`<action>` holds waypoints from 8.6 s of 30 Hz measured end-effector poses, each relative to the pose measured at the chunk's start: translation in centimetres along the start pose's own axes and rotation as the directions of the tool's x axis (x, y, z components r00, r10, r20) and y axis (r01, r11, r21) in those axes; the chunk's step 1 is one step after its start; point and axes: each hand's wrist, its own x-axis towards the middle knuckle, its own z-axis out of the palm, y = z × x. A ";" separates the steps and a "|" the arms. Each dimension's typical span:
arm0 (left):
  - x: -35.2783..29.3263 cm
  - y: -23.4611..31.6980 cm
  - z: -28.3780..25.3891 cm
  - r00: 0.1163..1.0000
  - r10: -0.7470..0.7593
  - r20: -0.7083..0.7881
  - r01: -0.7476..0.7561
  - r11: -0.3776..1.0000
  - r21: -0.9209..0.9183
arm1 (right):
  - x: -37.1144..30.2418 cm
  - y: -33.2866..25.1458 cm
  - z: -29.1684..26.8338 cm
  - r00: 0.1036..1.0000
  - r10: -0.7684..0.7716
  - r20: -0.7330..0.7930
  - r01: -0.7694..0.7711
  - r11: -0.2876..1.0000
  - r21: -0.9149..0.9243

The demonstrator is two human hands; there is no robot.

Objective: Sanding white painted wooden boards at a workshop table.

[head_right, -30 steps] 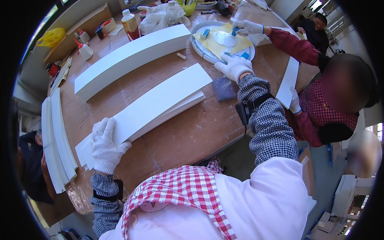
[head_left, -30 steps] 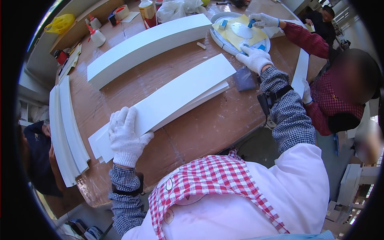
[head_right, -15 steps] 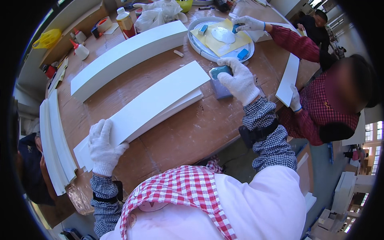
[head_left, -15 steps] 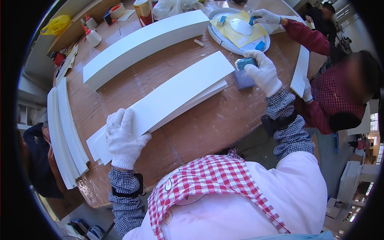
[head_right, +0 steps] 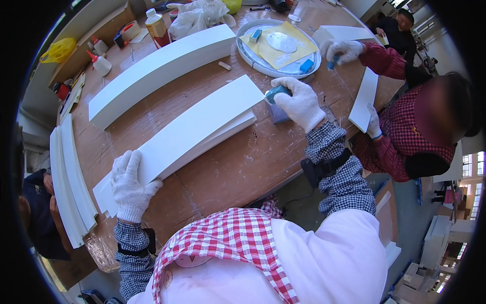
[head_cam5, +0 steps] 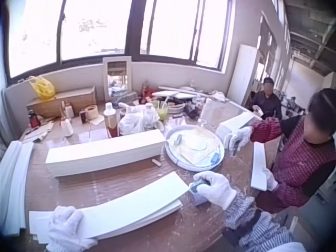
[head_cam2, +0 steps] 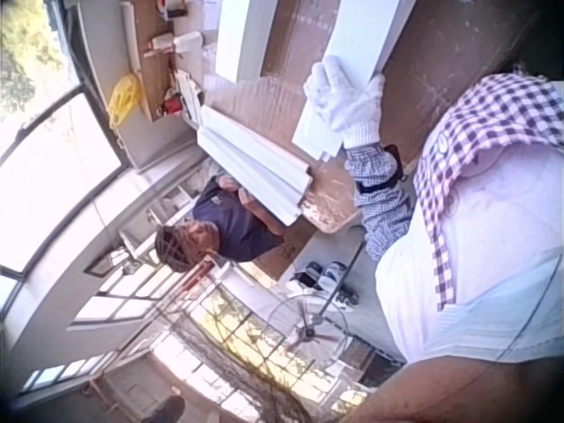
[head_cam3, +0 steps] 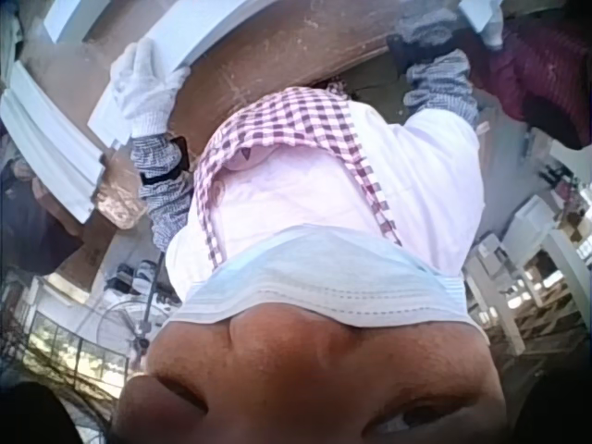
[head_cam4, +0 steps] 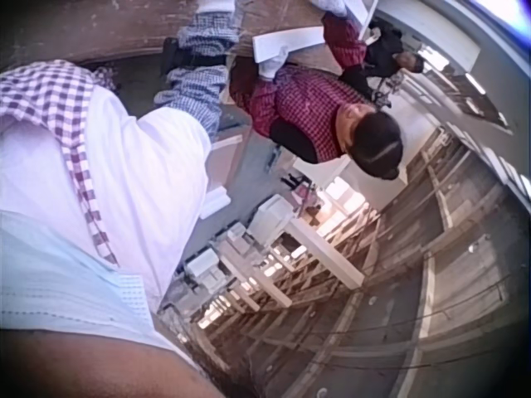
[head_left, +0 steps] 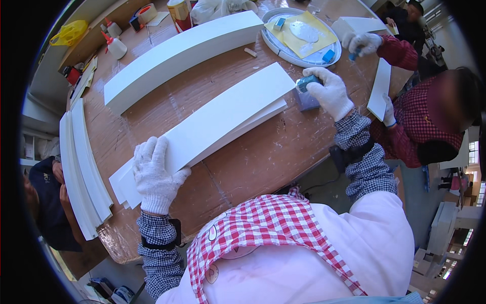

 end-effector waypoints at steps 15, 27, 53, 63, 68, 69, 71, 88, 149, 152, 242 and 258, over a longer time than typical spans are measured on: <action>1.5 -2.1 -4.0 0.996 -0.091 0.006 0.092 0.989 -0.112 | 0.0 1.5 0.9 0.974 0.163 -0.158 -0.014 0.738 0.675; 4.9 -20.5 -8.0 0.637 -0.771 -0.009 0.754 0.625 -0.203 | -3.4 2.1 4.3 0.999 0.045 -0.023 -0.009 0.609 0.793; -2.3 -23.5 -0.9 0.789 -0.548 0.276 0.609 0.756 -0.240 | 8.2 3.0 1.0 0.922 0.004 -0.388 -0.206 0.852 -0.481; -10.5 -17.9 2.4 0.762 -0.646 -0.037 0.475 0.597 -0.646 | 1.1 -0.4 1.2 0.983 0.115 -0.141 -0.181 0.680 -0.711; -10.3 -11.4 3.8 0.724 -0.661 -0.197 0.489 0.693 -0.529 | -3.0 0.4 2.9 0.964 0.264 0.029 -0.145 0.618 -0.773; -10.6 -11.0 3.8 0.727 -0.659 -0.191 0.444 0.664 -0.601 | -3.0 0.6 2.9 0.983 0.183 0.023 -0.119 0.727 -0.677; -11.5 -10.4 3.4 0.747 -0.640 -0.180 0.351 0.609 -0.711 | -2.8 0.1 2.9 1.000 -0.027 -0.006 0.022 0.908 -0.419; -7.4 -16.4 -4.9 0.691 -0.696 0.199 0.605 0.706 0.367 | -0.5 -11.8 9.6 0.868 -0.435 0.239 0.495 0.799 -0.343; -9.0 -13.1 3.1 0.961 -0.271 0.052 0.264 0.852 -0.453 | -5.0 -26.0 26.3 0.362 -0.636 0.682 0.899 0.432 -0.074; -9.0 -13.0 3.1 0.965 -0.246 0.094 0.259 0.818 -0.513 | -5.6 -25.4 27.4 0.381 -0.676 0.631 0.892 0.448 -0.059; -1.3 -5.6 -3.1 0.968 -0.010 0.250 0.046 0.989 -0.138 | -7.1 6.0 1.2 0.955 0.043 -0.294 -0.129 0.952 -0.278; -0.5 -3.3 -4.1 0.999 -0.026 -0.038 0.025 0.999 -0.044 | -7.4 3.3 0.6 0.942 0.059 -0.331 -0.061 0.998 0.005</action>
